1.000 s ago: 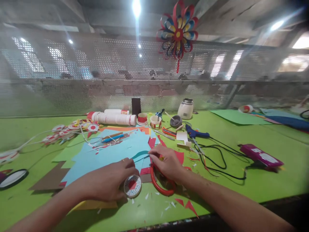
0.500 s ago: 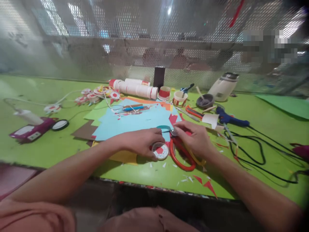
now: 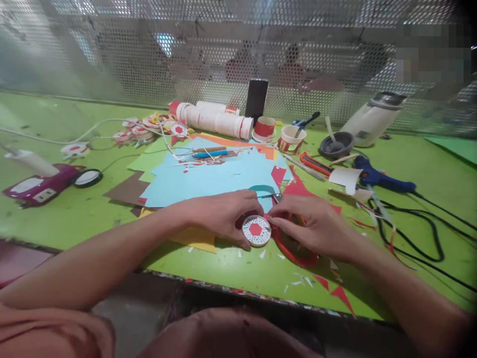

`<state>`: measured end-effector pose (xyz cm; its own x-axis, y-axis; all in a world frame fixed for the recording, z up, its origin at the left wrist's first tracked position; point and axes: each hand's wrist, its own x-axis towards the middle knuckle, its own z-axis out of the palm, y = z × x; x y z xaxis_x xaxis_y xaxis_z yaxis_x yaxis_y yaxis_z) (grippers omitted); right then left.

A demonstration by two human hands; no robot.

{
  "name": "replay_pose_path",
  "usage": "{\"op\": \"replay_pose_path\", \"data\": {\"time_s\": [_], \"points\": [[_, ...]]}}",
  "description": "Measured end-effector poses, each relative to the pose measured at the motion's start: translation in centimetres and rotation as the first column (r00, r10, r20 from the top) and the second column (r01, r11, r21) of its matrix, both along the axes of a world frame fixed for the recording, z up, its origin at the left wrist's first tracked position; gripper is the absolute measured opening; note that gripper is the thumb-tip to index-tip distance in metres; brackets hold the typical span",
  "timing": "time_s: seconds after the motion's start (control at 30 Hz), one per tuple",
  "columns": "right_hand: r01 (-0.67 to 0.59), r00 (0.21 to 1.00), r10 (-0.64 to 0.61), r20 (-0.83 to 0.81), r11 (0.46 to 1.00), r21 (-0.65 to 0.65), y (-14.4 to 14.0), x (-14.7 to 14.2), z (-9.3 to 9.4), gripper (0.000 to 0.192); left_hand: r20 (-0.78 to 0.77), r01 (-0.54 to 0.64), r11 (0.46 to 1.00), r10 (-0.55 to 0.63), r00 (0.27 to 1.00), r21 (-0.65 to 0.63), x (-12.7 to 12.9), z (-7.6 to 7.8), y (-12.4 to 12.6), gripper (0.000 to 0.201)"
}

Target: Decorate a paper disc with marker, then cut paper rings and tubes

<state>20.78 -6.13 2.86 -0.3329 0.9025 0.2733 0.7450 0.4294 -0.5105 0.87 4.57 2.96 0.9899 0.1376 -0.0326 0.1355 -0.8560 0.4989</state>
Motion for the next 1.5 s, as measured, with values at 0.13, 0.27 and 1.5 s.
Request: {"op": "replay_pose_path", "data": {"time_s": [0.13,0.27,1.5], "points": [[0.014,1.0,-0.014,-0.004,1.0,0.018,0.2,0.0,-0.4,0.011,0.017,-0.004,1.0,0.004,1.0,-0.02,0.0,0.1,-0.1,0.044],[0.158,0.984,-0.154,-0.089,0.986,0.043,0.3,-0.1,-0.5,0.013,0.02,-0.036,0.999,0.037,0.999,-0.025,-0.1,0.2,-0.2,0.043],[0.349,0.912,-0.344,-0.223,0.937,-0.019,1.3,-0.3,-1.8,0.027,0.171,0.026,0.495,0.249,0.953,-0.868,-1.3,-0.4,2.6,0.053]]}}
